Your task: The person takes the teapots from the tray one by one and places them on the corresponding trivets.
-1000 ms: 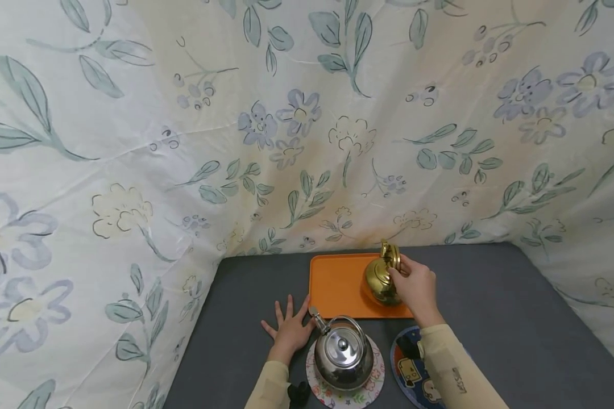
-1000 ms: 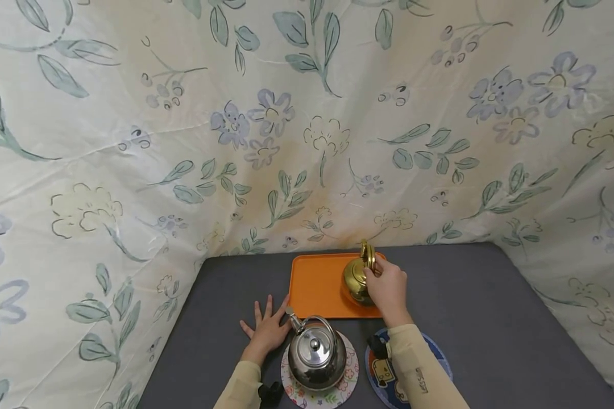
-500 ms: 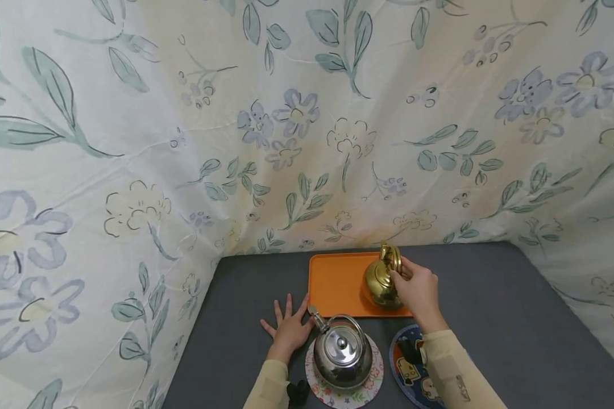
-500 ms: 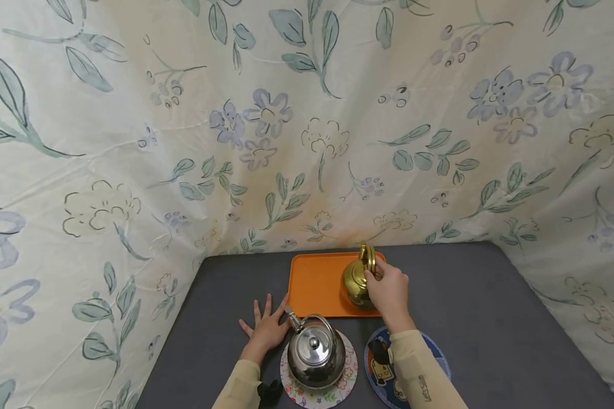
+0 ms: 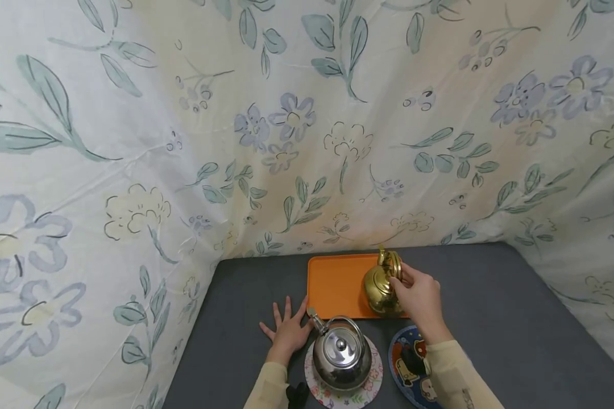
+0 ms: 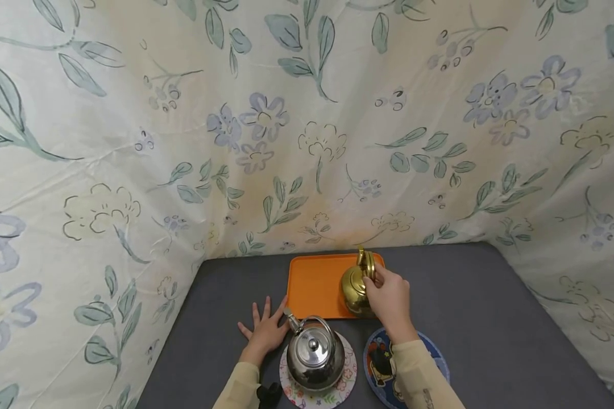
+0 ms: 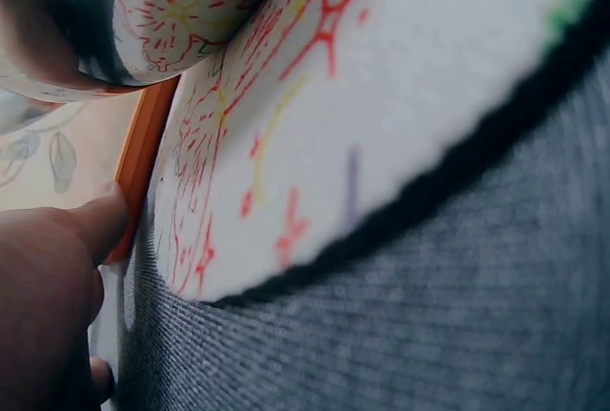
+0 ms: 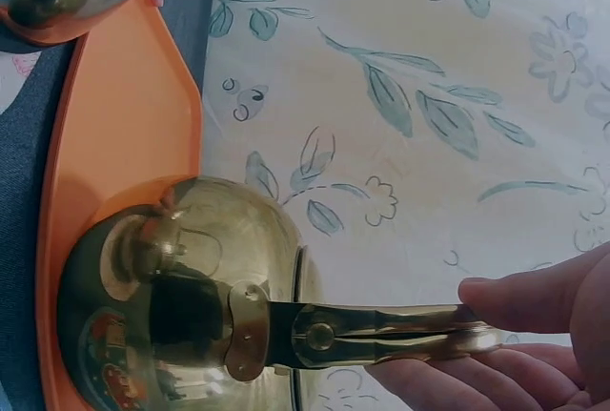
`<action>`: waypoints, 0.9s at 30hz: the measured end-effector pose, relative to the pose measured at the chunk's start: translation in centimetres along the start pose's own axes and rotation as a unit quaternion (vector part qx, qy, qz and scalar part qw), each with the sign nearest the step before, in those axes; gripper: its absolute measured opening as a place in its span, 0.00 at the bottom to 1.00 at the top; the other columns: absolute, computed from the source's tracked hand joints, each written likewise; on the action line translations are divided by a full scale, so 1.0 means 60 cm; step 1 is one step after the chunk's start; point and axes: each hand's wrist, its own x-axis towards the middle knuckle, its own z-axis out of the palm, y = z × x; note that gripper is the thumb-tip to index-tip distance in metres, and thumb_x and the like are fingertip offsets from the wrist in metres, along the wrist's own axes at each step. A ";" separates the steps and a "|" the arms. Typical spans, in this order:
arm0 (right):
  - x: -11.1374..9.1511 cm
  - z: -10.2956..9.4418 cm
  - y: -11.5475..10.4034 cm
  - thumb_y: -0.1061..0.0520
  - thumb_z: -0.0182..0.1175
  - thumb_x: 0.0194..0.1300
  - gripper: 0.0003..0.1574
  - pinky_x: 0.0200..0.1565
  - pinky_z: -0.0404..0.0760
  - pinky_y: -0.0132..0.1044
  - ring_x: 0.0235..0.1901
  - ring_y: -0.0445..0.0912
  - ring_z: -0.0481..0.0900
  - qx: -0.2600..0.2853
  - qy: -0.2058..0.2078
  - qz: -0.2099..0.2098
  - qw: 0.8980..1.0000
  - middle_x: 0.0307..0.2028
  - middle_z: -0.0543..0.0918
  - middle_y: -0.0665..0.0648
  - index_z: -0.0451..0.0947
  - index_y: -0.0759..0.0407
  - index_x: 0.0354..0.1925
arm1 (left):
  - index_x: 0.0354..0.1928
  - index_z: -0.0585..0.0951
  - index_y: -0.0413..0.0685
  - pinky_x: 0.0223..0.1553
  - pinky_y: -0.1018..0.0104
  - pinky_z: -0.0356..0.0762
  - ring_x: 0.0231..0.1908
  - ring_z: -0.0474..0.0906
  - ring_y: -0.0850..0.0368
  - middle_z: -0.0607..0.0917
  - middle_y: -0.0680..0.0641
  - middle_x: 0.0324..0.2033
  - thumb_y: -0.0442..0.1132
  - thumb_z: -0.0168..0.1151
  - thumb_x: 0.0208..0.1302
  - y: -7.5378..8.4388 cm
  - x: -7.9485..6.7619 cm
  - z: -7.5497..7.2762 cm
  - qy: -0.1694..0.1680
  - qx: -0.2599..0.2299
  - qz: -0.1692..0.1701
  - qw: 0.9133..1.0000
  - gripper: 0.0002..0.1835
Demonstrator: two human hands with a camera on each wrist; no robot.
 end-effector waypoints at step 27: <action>-0.052 -0.024 -0.014 0.59 0.68 0.66 0.30 0.43 0.86 0.56 0.42 0.62 0.89 -0.012 0.024 -0.025 0.999 0.48 0.86 0.71 0.77 0.69 0.63 | 0.78 0.59 0.75 0.62 0.15 0.21 0.78 0.30 0.30 0.47 0.44 0.81 0.67 0.53 0.69 -0.004 -0.003 -0.008 0.000 -0.006 0.007 1.000 0.37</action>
